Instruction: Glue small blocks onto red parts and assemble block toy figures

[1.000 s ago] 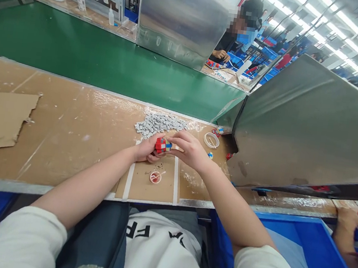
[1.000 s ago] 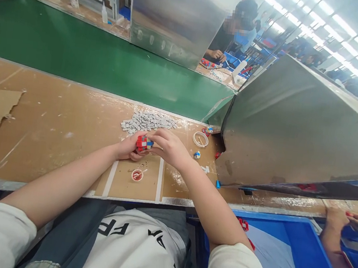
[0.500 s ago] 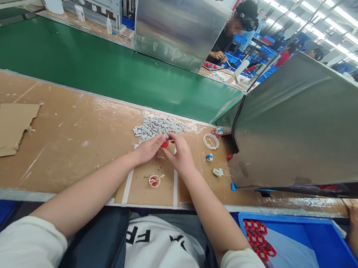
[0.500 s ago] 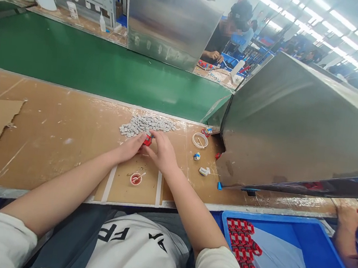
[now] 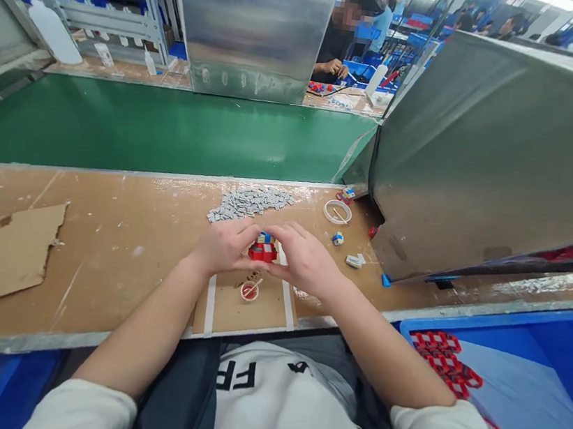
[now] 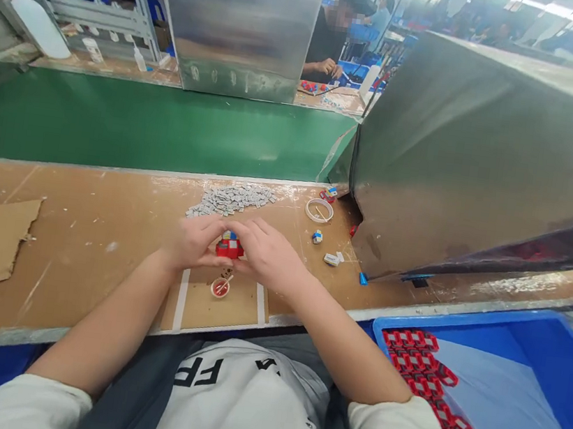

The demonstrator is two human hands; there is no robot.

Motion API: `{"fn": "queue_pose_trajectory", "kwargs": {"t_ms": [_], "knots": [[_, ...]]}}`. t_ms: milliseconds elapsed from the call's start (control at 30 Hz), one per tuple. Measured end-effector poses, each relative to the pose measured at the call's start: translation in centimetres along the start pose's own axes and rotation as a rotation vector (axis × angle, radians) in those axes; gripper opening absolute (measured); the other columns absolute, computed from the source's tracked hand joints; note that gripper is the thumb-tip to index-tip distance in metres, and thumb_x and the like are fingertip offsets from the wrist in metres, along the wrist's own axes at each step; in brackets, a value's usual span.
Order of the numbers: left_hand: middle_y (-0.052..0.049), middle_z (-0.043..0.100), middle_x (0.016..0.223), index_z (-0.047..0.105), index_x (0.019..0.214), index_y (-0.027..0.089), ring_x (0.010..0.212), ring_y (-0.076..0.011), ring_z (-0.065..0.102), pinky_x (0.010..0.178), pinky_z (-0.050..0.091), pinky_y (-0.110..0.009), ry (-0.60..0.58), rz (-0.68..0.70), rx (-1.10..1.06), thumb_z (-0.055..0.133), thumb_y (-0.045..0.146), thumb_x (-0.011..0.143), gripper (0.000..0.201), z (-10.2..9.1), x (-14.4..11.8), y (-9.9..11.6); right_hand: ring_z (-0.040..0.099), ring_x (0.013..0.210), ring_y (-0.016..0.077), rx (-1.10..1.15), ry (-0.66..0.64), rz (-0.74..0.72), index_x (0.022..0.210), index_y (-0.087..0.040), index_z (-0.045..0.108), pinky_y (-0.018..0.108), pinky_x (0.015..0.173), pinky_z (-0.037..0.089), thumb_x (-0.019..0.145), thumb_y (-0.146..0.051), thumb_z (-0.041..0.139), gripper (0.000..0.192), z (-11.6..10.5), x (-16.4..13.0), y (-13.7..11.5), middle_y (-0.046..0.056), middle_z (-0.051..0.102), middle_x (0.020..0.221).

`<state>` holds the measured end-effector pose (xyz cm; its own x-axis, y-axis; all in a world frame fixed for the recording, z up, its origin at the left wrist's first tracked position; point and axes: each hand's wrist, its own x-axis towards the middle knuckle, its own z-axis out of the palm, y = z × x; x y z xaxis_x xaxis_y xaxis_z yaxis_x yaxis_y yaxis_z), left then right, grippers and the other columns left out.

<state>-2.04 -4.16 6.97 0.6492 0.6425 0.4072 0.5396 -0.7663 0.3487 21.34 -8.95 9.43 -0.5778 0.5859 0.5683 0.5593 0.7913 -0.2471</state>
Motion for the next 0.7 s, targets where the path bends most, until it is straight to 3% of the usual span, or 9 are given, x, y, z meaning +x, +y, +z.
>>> {"fn": "queue_pose_trajectory", "kwargs": {"t_ms": [200,400,600,700], "knots": [[-0.004,0.045,0.062,0.055,0.071,0.024,0.059,-0.0208,0.045,0.059,0.030,-0.036,0.109,0.076,0.179,0.045,0.101,0.080,0.078,-3.9,-0.2,4.6,0.067,0.096,0.0265,0.076,0.138,-0.099,0.136,-0.022,0.051,0.040,0.080,0.058,0.100,-0.052,0.071,0.051,-4.1,0.4,-2.6,0.011,0.070,0.108],[-0.004,0.043,0.060,0.053,0.069,0.025,0.054,-0.0199,0.040,0.056,0.032,-0.037,0.115,0.128,0.157,0.024,0.108,0.075,0.088,-5.8,-0.4,8.9,0.057,0.073,0.0221,-0.218,0.049,-0.260,0.093,-0.023,0.061,0.036,0.060,0.042,0.102,-0.074,0.047,0.054,-6.4,-0.3,-3.6,0.008,0.063,0.085],[-0.003,0.047,0.060,0.049,0.068,0.023,0.052,-0.0163,0.040,0.052,0.030,-0.033,0.288,0.472,0.164,0.030,0.087,0.099,0.074,-6.9,-0.4,12.7,0.042,0.060,0.0168,-0.259,0.129,-0.298,0.074,-0.024,0.051,0.034,0.056,0.029,0.098,-0.075,0.049,0.056,-7.5,-1.8,-5.2,0.000,0.047,0.068],[0.000,0.044,0.059,0.047,0.068,0.022,0.051,-0.0140,0.035,0.050,0.027,-0.031,0.351,0.564,0.128,0.034,0.083,0.102,0.071,-7.1,0.0,14.1,0.037,0.059,0.0152,-0.267,0.213,-0.350,0.072,-0.023,0.048,0.032,0.057,0.024,0.098,-0.073,0.051,0.056,-8.0,-2.4,-5.9,-0.002,0.043,0.066]]}}
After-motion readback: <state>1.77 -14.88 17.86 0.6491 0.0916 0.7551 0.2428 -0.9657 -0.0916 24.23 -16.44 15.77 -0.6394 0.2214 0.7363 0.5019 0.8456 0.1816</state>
